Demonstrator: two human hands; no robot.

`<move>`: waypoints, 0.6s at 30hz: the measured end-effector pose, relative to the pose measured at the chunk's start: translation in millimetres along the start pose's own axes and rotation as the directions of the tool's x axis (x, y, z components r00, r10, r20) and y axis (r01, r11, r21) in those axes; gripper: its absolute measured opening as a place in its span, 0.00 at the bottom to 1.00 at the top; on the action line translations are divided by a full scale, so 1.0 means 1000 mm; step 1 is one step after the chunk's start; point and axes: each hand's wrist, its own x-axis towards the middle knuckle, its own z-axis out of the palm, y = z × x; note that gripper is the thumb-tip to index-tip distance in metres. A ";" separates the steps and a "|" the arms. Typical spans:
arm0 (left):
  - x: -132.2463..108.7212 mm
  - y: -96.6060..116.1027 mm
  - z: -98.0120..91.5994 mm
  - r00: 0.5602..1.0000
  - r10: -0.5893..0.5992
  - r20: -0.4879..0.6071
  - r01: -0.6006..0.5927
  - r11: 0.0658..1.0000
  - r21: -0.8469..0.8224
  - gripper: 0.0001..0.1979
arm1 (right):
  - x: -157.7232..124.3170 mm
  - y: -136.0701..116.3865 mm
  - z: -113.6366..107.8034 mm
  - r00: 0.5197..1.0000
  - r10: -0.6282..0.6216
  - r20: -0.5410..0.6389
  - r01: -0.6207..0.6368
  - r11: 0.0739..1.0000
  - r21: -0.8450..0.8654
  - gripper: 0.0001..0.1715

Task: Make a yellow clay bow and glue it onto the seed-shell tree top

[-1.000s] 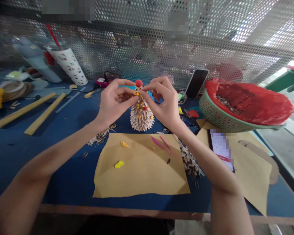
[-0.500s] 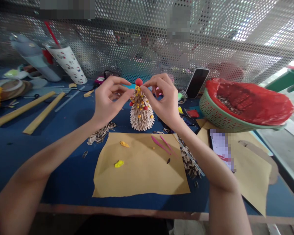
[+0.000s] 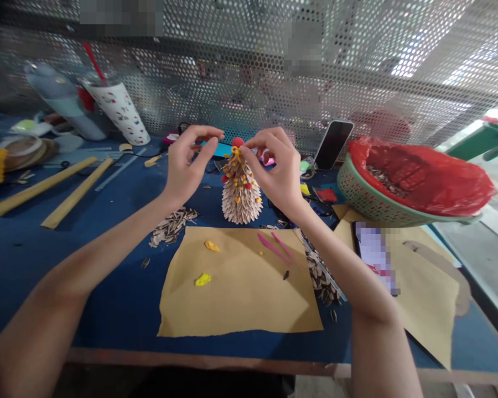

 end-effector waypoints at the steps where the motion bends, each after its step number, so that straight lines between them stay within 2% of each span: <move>1: 0.001 -0.001 0.001 1.000 -0.009 0.026 0.010 1.000 -0.028 0.15 | 0.000 0.000 0.000 1.000 0.001 0.004 -0.001 1.000 -0.004 0.05; 12: 0.002 0.006 0.007 0.977 -0.057 0.205 0.092 0.982 -0.165 0.13 | 0.003 -0.004 -0.005 0.999 0.014 0.028 -0.014 1.000 -0.013 0.04; 18: 0.001 0.003 0.010 0.976 -0.075 0.206 0.119 0.971 -0.207 0.14 | 0.003 -0.003 -0.005 0.999 0.012 0.032 -0.011 1.000 -0.027 0.04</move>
